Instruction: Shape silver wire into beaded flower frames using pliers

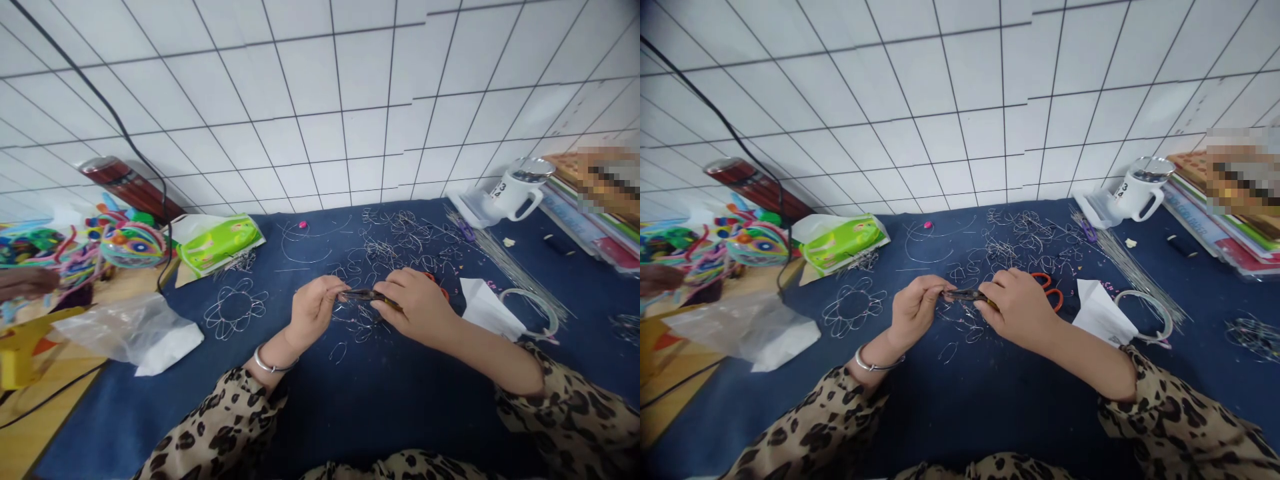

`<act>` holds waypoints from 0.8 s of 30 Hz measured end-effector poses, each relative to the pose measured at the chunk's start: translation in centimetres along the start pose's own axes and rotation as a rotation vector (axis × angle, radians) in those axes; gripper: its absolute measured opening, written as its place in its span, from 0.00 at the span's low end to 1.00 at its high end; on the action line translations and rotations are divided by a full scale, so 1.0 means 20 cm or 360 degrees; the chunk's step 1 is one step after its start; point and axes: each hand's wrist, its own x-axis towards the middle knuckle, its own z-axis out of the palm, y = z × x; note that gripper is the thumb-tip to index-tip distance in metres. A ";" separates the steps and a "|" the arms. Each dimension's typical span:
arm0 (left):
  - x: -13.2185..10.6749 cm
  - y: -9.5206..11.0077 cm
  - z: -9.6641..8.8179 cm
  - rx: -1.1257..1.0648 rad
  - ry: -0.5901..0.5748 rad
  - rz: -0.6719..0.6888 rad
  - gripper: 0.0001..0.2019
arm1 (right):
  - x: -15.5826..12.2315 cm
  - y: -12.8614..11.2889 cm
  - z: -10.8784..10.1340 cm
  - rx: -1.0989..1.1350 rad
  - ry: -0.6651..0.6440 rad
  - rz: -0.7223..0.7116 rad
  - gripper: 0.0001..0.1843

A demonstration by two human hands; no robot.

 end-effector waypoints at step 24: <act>-0.01 -0.02 -0.01 -0.0068 -0.0045 -0.0060 0.09 | -0.02 -0.03 0.00 -0.0225 0.0059 0.0017 0.16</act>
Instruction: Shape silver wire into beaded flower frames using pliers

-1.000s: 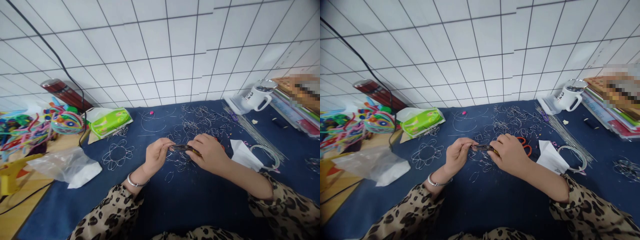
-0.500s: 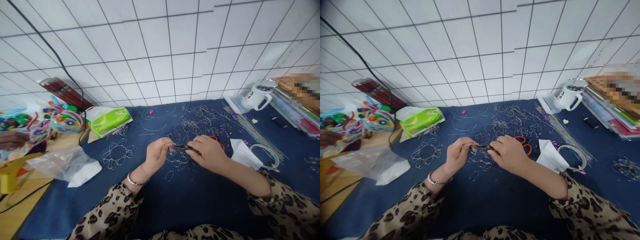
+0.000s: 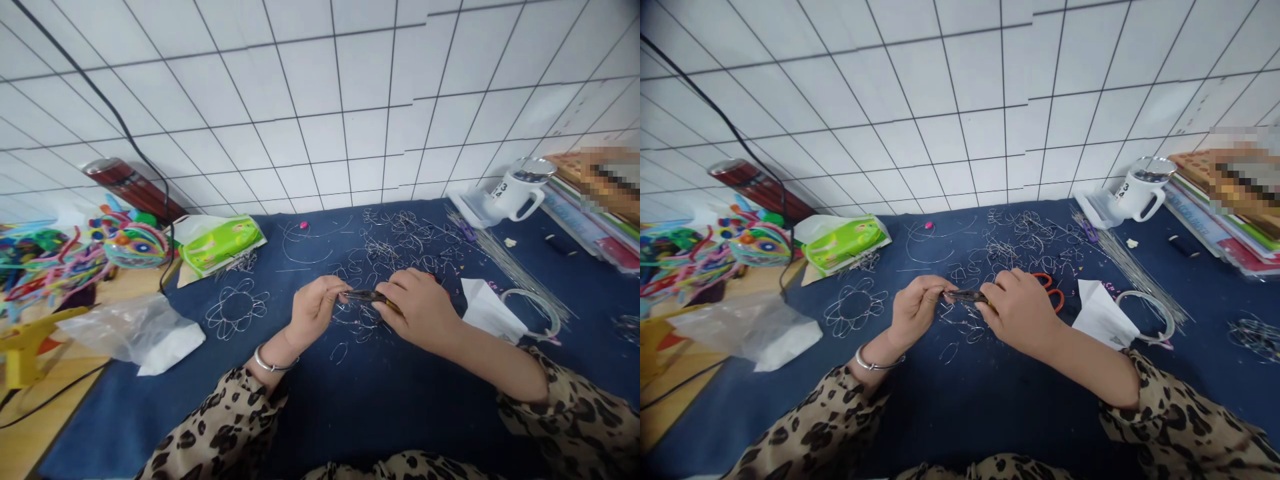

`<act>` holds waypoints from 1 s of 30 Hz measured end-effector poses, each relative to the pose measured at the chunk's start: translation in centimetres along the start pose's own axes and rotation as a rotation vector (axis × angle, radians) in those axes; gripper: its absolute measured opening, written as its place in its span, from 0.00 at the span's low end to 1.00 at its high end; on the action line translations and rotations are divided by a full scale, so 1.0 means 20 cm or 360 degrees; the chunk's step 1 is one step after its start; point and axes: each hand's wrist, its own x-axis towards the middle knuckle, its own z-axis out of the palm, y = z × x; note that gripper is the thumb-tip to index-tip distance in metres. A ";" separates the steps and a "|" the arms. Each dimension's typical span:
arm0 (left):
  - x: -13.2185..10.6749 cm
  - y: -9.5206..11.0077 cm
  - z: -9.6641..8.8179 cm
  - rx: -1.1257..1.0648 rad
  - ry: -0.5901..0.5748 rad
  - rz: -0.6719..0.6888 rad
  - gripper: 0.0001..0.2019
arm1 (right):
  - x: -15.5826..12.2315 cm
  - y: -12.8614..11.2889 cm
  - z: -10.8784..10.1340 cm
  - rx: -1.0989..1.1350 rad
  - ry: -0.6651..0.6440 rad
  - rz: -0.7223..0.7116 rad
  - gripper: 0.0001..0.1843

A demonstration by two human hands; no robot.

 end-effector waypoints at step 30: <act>0.00 0.02 0.02 -0.0172 0.0015 -0.0218 0.08 | -0.01 0.00 0.00 -0.0165 0.0089 -0.0090 0.15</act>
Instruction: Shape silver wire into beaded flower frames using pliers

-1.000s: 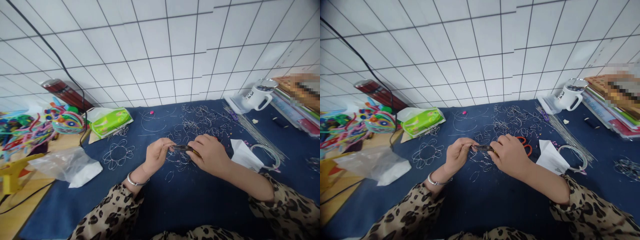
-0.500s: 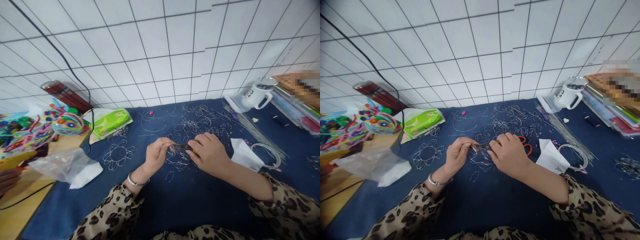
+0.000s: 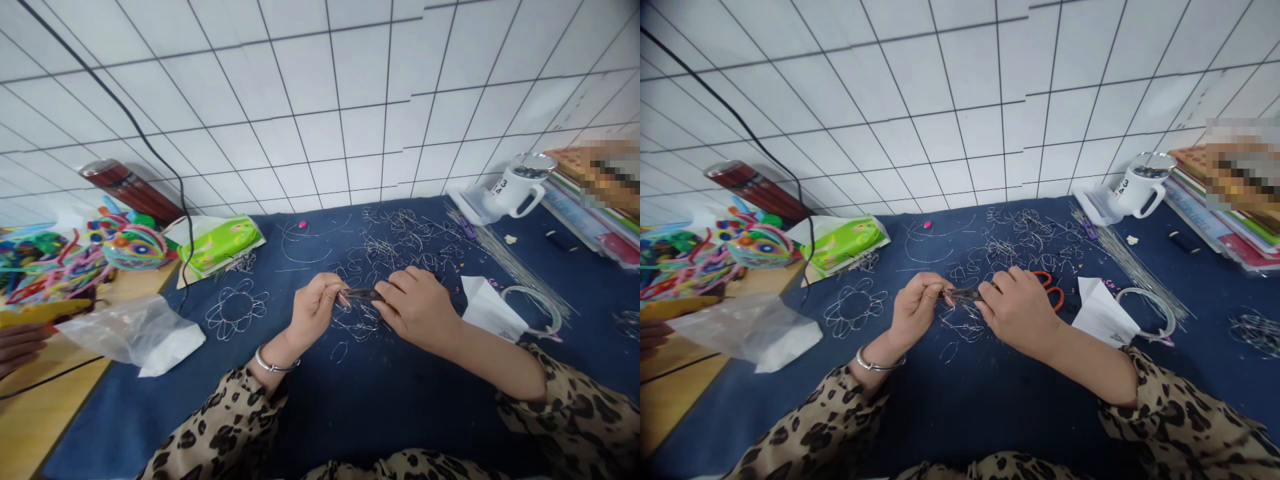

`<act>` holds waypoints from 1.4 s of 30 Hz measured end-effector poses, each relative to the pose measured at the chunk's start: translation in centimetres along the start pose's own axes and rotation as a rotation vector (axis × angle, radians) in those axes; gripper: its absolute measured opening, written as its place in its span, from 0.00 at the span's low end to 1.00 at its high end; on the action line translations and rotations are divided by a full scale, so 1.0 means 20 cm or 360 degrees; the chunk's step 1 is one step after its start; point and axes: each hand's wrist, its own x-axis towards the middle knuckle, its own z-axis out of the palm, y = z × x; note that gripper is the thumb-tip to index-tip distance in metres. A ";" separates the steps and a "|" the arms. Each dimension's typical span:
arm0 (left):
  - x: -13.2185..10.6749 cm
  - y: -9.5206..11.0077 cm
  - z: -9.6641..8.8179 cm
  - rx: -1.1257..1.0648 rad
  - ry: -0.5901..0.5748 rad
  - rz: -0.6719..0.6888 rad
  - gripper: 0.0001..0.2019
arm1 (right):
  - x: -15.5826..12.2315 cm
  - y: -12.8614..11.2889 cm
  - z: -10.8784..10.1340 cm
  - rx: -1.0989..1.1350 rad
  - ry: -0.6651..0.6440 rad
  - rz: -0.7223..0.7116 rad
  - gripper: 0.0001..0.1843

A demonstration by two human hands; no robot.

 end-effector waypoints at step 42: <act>0.04 0.02 -0.01 -0.0044 0.0083 -0.0001 0.10 | 0.01 0.02 0.00 0.0105 -0.0046 0.0059 0.15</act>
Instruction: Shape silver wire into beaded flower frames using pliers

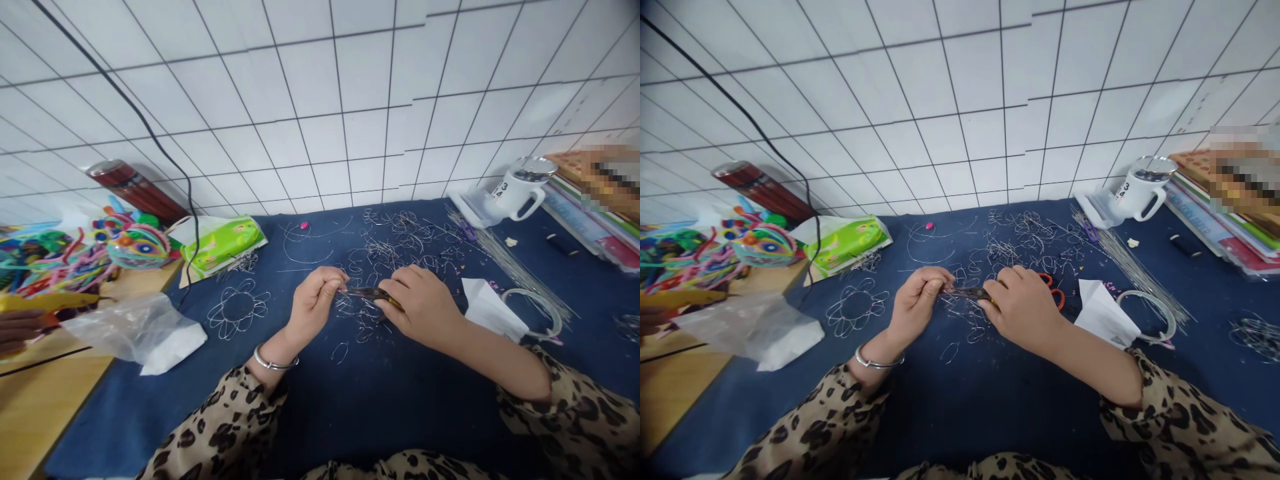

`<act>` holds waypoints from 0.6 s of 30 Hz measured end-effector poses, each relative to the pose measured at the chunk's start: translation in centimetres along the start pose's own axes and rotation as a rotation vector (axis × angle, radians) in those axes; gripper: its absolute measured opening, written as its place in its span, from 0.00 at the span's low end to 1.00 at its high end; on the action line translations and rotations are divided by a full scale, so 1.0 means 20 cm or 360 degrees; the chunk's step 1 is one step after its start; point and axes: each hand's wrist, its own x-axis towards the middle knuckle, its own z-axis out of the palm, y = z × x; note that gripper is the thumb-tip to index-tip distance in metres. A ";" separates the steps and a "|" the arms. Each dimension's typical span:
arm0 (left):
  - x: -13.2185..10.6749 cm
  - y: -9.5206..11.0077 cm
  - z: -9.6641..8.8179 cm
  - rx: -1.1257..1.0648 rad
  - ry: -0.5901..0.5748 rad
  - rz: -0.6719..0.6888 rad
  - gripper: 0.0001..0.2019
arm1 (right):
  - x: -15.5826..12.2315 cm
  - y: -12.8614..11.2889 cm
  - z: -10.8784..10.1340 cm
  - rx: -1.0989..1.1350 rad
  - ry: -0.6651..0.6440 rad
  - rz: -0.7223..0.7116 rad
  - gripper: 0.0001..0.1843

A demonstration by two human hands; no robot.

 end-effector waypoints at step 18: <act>0.03 -0.06 0.00 -0.1071 -0.0161 -0.0194 0.10 | -0.02 -0.04 -0.10 -0.0247 0.0169 -0.0149 0.13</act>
